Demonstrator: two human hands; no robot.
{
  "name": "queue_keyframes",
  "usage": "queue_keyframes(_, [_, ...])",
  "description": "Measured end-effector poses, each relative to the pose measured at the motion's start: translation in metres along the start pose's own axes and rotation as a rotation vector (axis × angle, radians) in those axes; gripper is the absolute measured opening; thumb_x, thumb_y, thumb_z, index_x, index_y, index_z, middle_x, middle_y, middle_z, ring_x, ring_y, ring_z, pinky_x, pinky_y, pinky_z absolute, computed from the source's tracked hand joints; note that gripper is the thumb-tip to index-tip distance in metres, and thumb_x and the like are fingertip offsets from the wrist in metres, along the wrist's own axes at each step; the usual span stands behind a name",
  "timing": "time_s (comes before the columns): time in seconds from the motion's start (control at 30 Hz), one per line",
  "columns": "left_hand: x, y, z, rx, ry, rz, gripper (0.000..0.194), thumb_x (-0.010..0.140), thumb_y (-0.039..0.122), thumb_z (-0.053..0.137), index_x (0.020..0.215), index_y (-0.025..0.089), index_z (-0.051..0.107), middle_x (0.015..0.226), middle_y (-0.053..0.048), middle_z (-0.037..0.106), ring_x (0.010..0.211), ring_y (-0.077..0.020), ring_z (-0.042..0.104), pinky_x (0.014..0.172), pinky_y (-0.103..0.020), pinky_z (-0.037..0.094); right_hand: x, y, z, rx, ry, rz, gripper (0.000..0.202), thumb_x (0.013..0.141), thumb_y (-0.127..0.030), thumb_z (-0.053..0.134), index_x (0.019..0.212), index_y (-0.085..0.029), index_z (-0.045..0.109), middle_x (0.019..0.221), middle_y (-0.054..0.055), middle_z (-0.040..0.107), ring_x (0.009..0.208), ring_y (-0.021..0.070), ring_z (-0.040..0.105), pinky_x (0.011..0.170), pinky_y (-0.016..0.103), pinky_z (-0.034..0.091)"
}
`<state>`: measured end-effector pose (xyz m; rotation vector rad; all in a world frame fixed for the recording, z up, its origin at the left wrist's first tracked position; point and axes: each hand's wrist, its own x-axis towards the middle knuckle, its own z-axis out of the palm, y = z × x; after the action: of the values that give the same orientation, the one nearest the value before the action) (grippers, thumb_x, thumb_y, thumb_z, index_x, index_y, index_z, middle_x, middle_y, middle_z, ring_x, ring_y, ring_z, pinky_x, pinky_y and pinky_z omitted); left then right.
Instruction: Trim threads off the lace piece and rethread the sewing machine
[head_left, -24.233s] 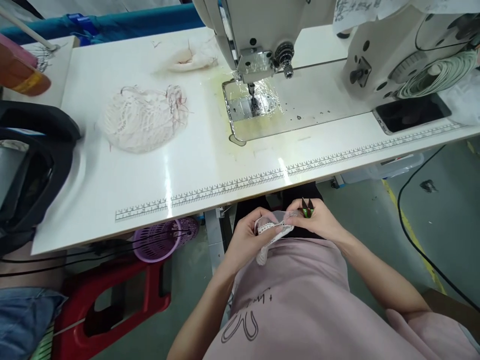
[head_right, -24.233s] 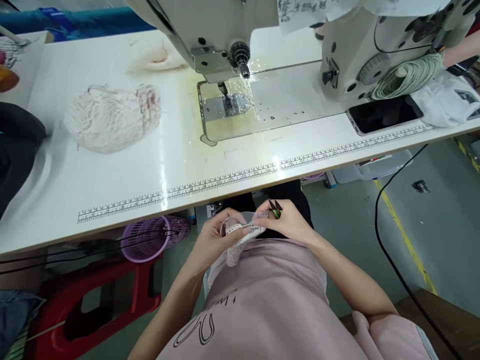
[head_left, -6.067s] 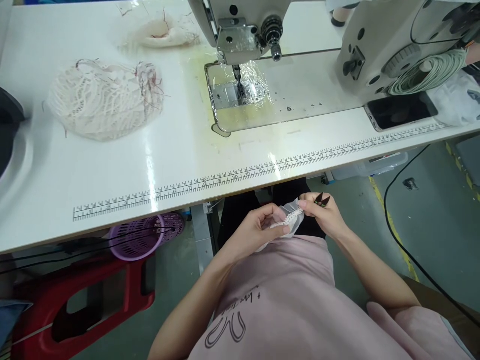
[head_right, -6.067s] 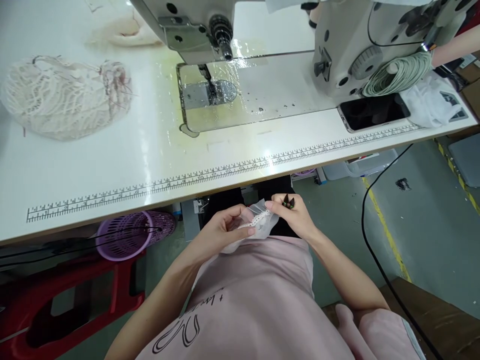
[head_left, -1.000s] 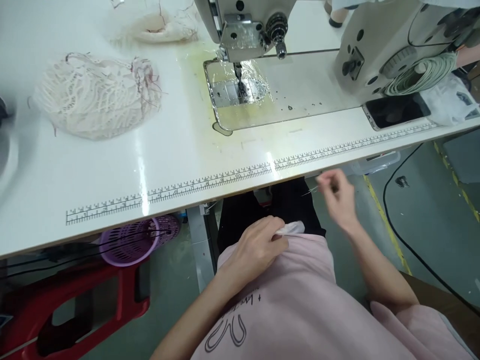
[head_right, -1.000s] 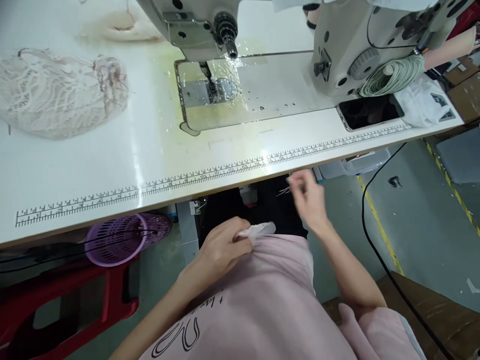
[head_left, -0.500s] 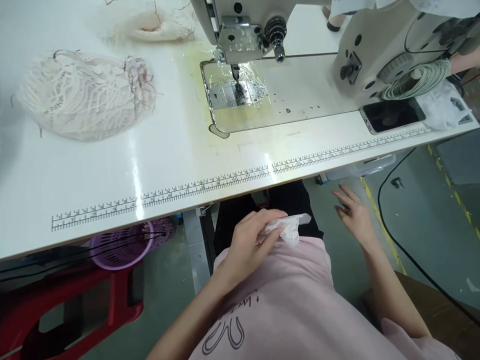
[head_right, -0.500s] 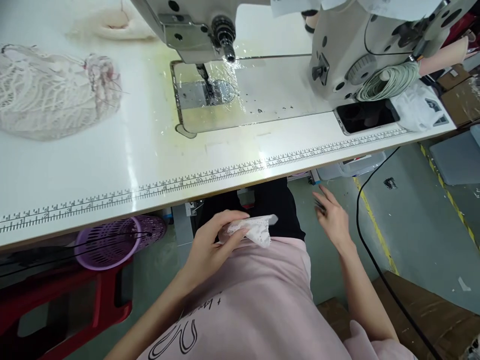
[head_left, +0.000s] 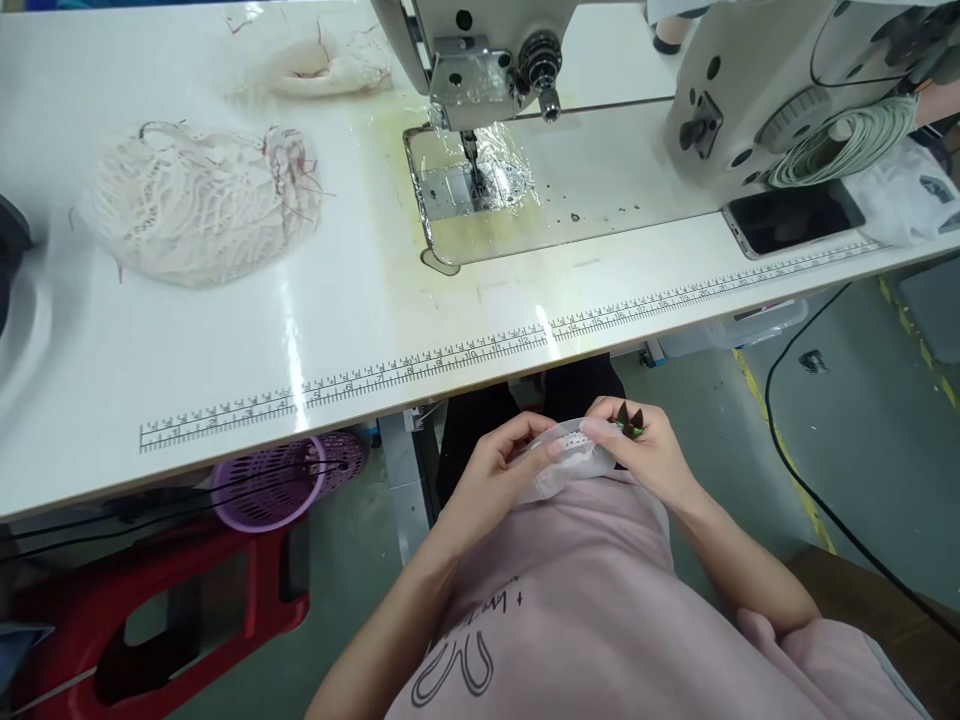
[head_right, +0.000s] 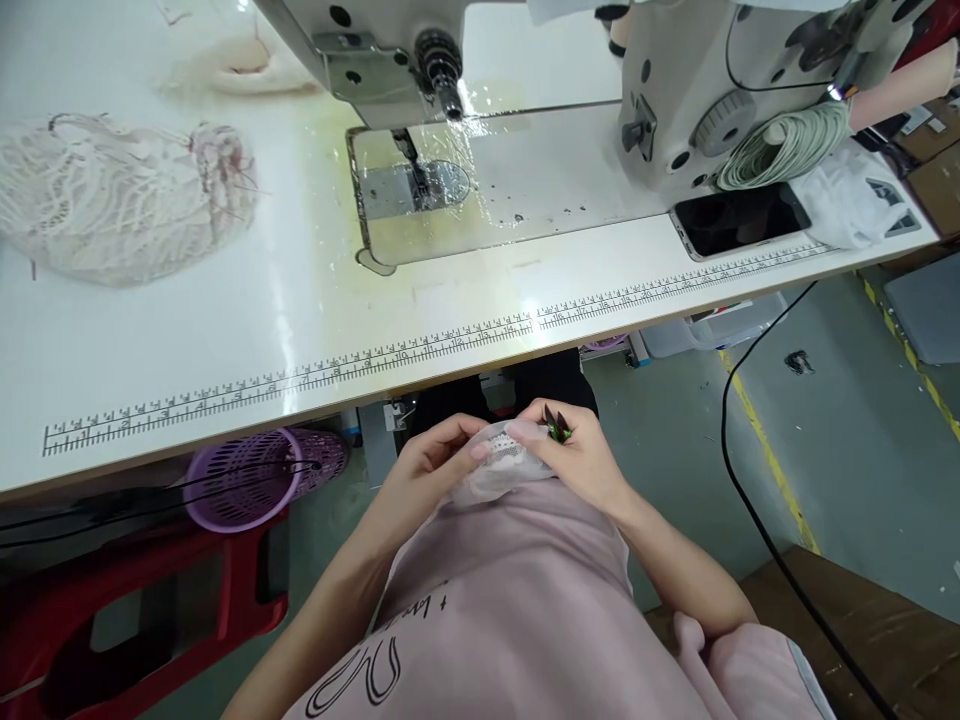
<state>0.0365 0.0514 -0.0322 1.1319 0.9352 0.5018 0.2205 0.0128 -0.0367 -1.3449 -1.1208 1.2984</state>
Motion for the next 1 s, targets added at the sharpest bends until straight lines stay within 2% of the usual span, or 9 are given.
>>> queue_keyframes(0.23, [0.001, -0.007, 0.003, -0.222, 0.1, -0.008, 0.03, 0.085, 0.04, 0.065, 0.07, 0.016, 0.056, 0.07, 0.002, 0.049, 0.065, -0.0098, 0.044, 0.061, -0.022, 0.037, 0.0, 0.005, 0.0, 0.016, 0.013, 0.036, 0.031, 0.086, -0.041, 0.062, 0.066, -0.018, 0.054, 0.06, -0.005, 0.044, 0.052, 0.0065, 0.034, 0.048, 0.022, 0.028])
queue_keyframes(0.43, [0.0, -0.006, 0.003, -0.193, -0.026, -0.075, 0.027, 0.084, 0.04, 0.066, 0.073, 0.015, 0.062, 0.071, 0.001, 0.051, 0.062, -0.0094, 0.045, 0.058, -0.022, 0.035, 0.008, 0.009, -0.001, 0.019, -0.049, 0.077, 0.03, 0.088, -0.039, 0.06, 0.068, -0.018, 0.055, 0.059, -0.005, 0.046, 0.052, 0.0071, 0.036, 0.051, 0.022, 0.031])
queue_keyframes(0.53, [0.0, -0.004, 0.004, -0.154, 0.041, 0.001, 0.025, 0.085, 0.038, 0.064, 0.073, 0.016, 0.064, 0.075, 0.0, 0.052, 0.067, -0.0108, 0.047, 0.063, -0.024, 0.039, 0.008, 0.009, 0.001, -0.136, 0.16, -0.093, 0.012, 0.084, -0.03, 0.064, 0.09, -0.02, 0.064, 0.08, -0.001, 0.058, 0.056, 0.0075, 0.04, 0.055, 0.024, 0.036])
queue_keyframes(0.6, [0.001, -0.004, 0.005, -0.102, 0.086, 0.058, 0.024, 0.086, 0.037, 0.063, 0.073, 0.017, 0.064, 0.078, -0.002, 0.054, 0.072, -0.0126, 0.05, 0.068, -0.026, 0.042, 0.004, 0.008, 0.003, -0.23, 0.333, -0.296, 0.014, 0.081, -0.022, 0.067, 0.095, -0.024, 0.065, 0.09, 0.0, 0.059, 0.054, 0.0065, 0.039, 0.055, 0.025, 0.037])
queue_keyframes(0.63, [0.002, -0.005, 0.005, -0.07, 0.101, 0.085, 0.024, 0.087, 0.037, 0.063, 0.073, 0.018, 0.065, 0.081, -0.003, 0.056, 0.077, -0.0144, 0.052, 0.072, -0.027, 0.043, 0.001, 0.007, 0.004, -0.265, 0.355, -0.384, 0.014, 0.081, -0.019, 0.067, 0.094, -0.025, 0.066, 0.091, 0.001, 0.059, 0.053, 0.0063, 0.039, 0.054, 0.026, 0.037])
queue_keyframes(0.73, [0.003, -0.004, 0.006, 0.02, 0.127, 0.159, 0.021, 0.087, 0.035, 0.062, 0.074, 0.019, 0.066, 0.112, -0.008, 0.06, 0.11, -0.0231, 0.053, 0.091, -0.034, 0.042, -0.005, 0.004, 0.006, -0.32, 0.172, -0.447, 0.015, 0.083, -0.019, 0.065, 0.095, -0.026, 0.07, 0.092, 0.003, 0.061, 0.052, 0.0069, 0.041, 0.05, 0.027, 0.037])
queue_keyframes(0.83, [0.002, -0.002, 0.007, 0.039, 0.11, 0.18, 0.021, 0.089, 0.034, 0.06, 0.076, 0.018, 0.066, 0.144, -0.009, 0.043, 0.127, -0.0276, 0.046, 0.098, -0.037, 0.041, -0.005, 0.002, 0.007, -0.245, 0.039, -0.325, 0.014, 0.084, -0.024, 0.065, 0.097, -0.026, 0.071, 0.092, 0.003, 0.061, 0.052, 0.0065, 0.04, 0.048, 0.026, 0.036])
queue_keyframes(0.9, [0.001, 0.0, 0.008, 0.039, 0.095, 0.196, 0.022, 0.09, 0.033, 0.058, 0.076, 0.018, 0.065, 0.147, -0.01, 0.041, 0.125, -0.0276, 0.049, 0.095, -0.037, 0.042, -0.004, 0.001, 0.007, -0.175, 0.029, -0.271, 0.01, 0.083, -0.025, 0.067, 0.092, -0.026, 0.073, 0.09, 0.002, 0.061, 0.053, 0.0062, 0.04, 0.049, 0.026, 0.036])
queue_keyframes(1.0, [-0.001, 0.0, 0.009, 0.064, 0.109, 0.246, 0.02, 0.091, 0.03, 0.057, 0.077, 0.018, 0.065, 0.133, -0.01, 0.055, 0.118, -0.0244, 0.053, 0.094, -0.034, 0.042, -0.002, 0.001, 0.008, -0.118, 0.049, -0.228, 0.006, 0.08, -0.024, 0.071, 0.085, -0.026, 0.074, 0.085, 0.0, 0.062, 0.055, 0.0069, 0.043, 0.05, 0.026, 0.035])
